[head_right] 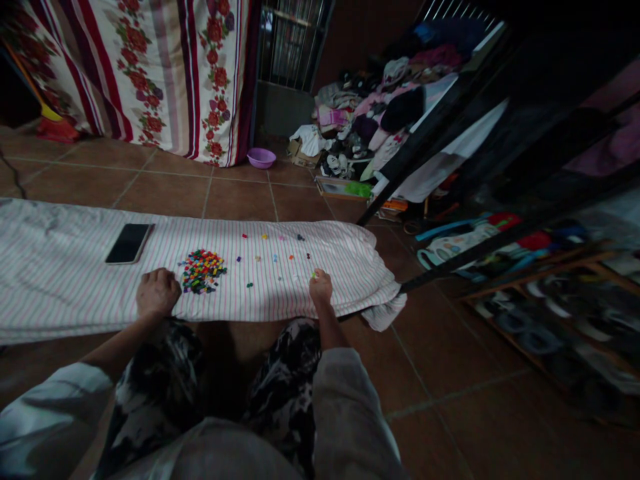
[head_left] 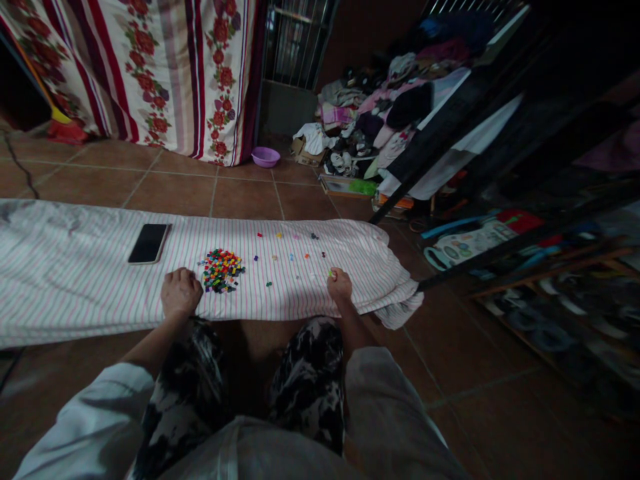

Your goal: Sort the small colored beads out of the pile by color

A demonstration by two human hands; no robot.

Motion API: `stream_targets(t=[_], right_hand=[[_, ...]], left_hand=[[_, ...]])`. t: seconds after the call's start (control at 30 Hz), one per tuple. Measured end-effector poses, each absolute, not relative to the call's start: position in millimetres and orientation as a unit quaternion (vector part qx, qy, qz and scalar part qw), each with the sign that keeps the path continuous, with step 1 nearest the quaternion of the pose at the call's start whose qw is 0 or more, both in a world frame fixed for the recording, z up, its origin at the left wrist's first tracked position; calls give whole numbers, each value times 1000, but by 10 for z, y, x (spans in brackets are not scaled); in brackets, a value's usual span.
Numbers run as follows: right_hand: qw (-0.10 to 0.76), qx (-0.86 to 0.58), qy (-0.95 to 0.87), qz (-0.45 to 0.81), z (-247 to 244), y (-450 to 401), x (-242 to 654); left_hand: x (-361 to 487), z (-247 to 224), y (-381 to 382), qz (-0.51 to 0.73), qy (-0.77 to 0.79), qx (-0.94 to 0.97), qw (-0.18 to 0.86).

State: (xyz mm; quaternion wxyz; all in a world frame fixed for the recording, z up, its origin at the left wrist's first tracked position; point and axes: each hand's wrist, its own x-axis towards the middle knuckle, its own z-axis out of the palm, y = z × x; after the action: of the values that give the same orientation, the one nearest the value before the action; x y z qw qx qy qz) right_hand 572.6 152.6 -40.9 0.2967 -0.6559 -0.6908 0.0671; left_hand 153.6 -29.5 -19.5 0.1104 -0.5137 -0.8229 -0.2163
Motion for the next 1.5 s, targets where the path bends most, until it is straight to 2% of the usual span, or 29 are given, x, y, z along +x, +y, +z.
stream_targets(t=[0.23,0.57,1.0,1.23,1.5], right_hand=[[260,-642,-718,68,-420,1634,5760],[274,-648,-708,65,-443,1636,5745],[376,-595,-710,13,-342,1526,5443],[392,-502,-763,107,-152,1228,4655],[277,-351,-856,260,-173,585,3698]], left_hand=[[1534,-219,-289,-190,-829,-511,123],[1523,-237,-281,-200,-826,-514,120],[1515,-239,-278,-210,-832,-503,102],[1508,-242,-273,-207,-834,-503,96],[1512,-249,-280,-211,-834,-500,99]])
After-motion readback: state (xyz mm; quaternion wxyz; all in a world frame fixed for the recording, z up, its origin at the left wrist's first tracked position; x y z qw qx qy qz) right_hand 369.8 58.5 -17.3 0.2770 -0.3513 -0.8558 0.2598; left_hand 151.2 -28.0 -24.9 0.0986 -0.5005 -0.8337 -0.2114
